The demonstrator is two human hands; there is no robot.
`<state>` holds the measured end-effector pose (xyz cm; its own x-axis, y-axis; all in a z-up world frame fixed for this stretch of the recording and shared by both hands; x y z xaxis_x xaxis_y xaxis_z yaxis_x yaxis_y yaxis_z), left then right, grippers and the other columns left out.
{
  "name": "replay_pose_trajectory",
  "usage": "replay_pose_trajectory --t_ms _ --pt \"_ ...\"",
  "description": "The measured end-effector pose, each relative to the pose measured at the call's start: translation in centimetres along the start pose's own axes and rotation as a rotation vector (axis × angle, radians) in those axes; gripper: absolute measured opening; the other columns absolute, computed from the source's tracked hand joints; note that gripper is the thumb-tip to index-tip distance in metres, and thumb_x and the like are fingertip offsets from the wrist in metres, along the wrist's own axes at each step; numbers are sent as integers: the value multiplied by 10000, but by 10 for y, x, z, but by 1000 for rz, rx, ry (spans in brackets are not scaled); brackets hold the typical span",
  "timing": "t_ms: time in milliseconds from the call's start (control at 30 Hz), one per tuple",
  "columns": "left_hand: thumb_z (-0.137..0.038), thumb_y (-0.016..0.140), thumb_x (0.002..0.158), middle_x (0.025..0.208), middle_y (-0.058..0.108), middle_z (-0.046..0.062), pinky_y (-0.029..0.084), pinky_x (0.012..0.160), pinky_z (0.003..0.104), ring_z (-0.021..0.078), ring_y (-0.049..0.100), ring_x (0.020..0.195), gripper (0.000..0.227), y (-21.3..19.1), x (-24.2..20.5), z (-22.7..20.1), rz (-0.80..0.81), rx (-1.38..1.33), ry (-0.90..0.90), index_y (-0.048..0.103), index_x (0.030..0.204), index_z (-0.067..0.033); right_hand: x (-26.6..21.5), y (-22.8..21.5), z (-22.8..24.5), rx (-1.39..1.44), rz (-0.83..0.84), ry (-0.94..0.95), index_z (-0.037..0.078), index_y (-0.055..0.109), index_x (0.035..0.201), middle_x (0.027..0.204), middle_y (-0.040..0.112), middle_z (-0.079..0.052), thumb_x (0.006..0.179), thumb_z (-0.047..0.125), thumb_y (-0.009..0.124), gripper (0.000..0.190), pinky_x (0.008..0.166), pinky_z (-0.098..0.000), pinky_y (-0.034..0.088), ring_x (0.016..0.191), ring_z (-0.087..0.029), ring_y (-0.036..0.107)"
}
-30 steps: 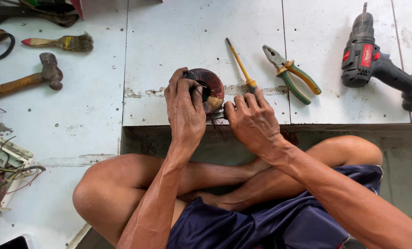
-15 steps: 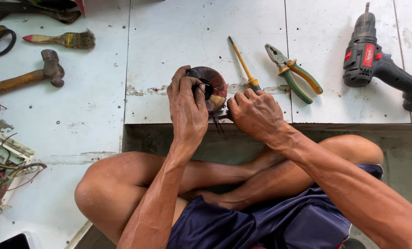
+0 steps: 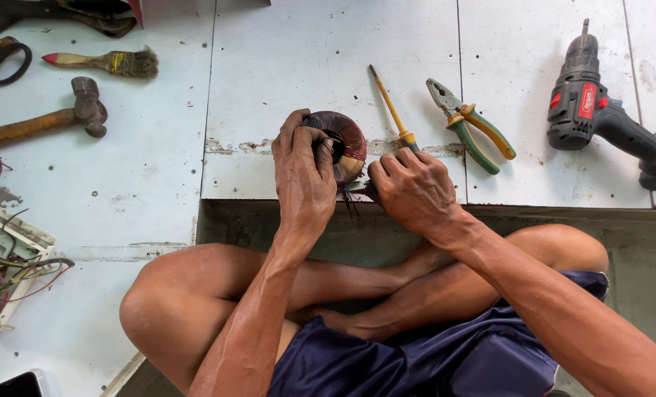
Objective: The person sits on the floor and uses pliers to strip and adjust wires on a copper-wound electrical coil. They repeatedly pull and trim wire ends while holding the coil steady with their other hand.
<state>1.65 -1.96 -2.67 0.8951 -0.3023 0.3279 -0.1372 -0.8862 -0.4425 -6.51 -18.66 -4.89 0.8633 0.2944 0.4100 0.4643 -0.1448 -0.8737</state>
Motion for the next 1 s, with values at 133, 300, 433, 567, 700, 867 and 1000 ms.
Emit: replay_pose_trajectory --t_ms 133,300,433,567,700,867,1000 --pt "-140 490 1108 1498 434 180 527 903 773 569 421 1377 46 2 -1 2 -12 17 1 519 1074 -132 2 5 -3 13 25 -23 141 609 782 743 609 -71 974 283 627 240 694 -360 556 775 -266 680" --pt "-131 496 1112 1485 445 204 543 874 774 592 428 1361 48 2 -1 1 -36 15 10 523 1075 -116 -4 18 -8 83 178 -20 123 663 850 777 678 -82 936 309 672 205 699 -389 574 780 -273 726" --pt "-141 505 1105 1490 444 182 545 884 761 568 436 1370 42 3 -2 3 -36 40 10 520 1069 -125 3 6 -8 114 228 -7 112 676 858 775 705 -86 919 315 705 214 688 -405 584 771 -278 746" --pt "-124 483 1114 1491 442 189 540 870 745 572 451 1344 56 2 -3 2 -44 24 9 523 1074 -129 0 9 -6 89 260 25 139 676 867 754 683 -68 892 297 669 160 647 -440 593 761 -289 737" --pt "-207 537 1096 1489 459 122 529 935 695 485 484 1344 72 11 -2 17 -51 100 3 521 1051 -153 -2 -9 2 157 341 158 153 670 875 735 671 -55 909 248 548 159 609 -475 591 748 -301 731" --pt "-146 482 1114 1487 444 174 519 903 699 521 473 1340 57 2 -1 3 -24 42 8 519 1073 -130 -5 -41 24 256 455 211 145 667 860 730 690 -44 913 194 464 216 633 -473 587 745 -308 738" --pt "-170 535 1097 1542 404 161 467 999 749 515 403 1431 52 -8 -2 -5 77 -19 -43 567 1085 -131 -17 -46 16 301 338 242 157 668 924 804 688 -40 921 177 524 146 698 -409 563 849 -318 733"
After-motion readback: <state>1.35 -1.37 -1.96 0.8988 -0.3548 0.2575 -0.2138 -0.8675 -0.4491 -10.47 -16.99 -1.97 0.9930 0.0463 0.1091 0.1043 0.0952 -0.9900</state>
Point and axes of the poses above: each hand's wrist, its own x-axis towards the middle knuckle, its own y-axis out of the palm, z = x × y, the point moved 2 cm from there along x, towards the middle knuckle
